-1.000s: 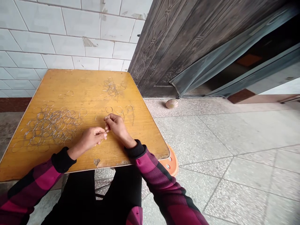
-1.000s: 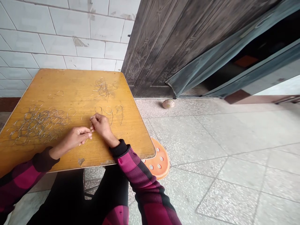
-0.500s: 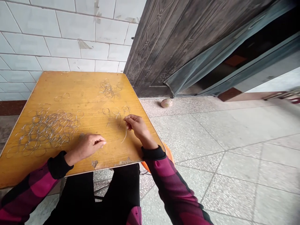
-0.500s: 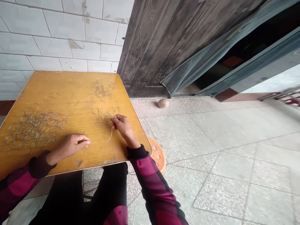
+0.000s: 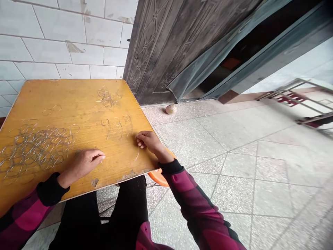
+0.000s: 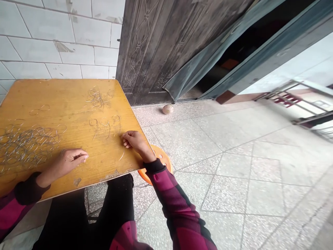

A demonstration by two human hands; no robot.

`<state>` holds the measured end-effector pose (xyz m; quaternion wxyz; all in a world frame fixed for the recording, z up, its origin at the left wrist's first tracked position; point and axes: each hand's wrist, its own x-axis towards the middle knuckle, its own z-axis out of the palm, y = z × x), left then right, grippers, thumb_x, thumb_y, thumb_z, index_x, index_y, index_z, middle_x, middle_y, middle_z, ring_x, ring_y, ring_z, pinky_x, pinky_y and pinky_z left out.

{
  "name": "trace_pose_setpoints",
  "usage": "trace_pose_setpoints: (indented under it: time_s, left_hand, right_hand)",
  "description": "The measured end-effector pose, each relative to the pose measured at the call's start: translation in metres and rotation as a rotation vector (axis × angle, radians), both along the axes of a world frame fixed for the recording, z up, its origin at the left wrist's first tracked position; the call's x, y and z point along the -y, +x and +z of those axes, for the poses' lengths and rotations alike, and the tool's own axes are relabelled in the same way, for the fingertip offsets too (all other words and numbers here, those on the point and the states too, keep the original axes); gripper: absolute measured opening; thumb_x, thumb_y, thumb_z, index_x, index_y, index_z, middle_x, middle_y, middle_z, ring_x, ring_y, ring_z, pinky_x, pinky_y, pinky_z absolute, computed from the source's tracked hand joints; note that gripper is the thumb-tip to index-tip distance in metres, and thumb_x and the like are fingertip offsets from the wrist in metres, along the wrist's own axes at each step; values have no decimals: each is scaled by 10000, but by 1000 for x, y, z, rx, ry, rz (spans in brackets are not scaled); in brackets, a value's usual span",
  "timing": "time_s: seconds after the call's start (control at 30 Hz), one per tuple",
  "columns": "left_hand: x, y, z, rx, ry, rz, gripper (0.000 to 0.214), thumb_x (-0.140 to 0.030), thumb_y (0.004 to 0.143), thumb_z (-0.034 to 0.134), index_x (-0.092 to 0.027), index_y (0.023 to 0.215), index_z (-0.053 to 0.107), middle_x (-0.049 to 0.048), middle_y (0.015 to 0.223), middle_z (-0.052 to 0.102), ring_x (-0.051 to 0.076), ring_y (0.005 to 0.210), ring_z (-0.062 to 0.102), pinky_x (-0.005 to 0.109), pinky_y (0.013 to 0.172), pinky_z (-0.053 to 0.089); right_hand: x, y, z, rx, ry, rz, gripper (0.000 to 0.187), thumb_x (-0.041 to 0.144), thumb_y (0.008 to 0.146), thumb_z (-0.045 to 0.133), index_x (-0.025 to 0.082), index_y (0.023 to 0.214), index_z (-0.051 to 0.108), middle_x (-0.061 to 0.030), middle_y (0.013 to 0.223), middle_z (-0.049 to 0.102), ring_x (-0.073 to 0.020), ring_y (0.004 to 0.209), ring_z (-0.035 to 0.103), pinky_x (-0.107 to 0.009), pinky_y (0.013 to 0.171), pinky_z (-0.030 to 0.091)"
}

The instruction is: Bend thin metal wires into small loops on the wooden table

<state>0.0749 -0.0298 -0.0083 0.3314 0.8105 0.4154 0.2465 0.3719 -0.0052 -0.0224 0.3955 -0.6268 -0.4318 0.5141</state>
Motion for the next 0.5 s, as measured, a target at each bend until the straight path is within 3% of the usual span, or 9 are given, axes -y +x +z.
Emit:
trace_pose_setpoints:
  time_s: [0.17,0.37,0.5]
  left_hand:
    - [0,0,3,-52,0,12,174,-251,824,533,-197,733,671,5,681,702,129,604,604,225,581,412]
    - [0,-1,5,-76,15,11,169,-253,825,537,-201,741,675,2,682,703,131,608,608,228,581,407]
    - [0,-1,0,-32,19,-4,178,-263,832,533,-197,747,674,8,679,700,132,608,610,232,588,417]
  right_hand:
    - [2,-15,-2,29,-23,49,242,280,786,634,161,590,560,1,461,595,-85,387,534,-195,395,449]
    - [9,-1,-5,221,18,63,230,300,790,604,155,614,580,-9,493,611,-104,413,569,-224,434,487]
    - [16,6,-3,352,126,42,230,314,802,546,159,636,582,-4,511,604,-110,443,566,-234,465,465]
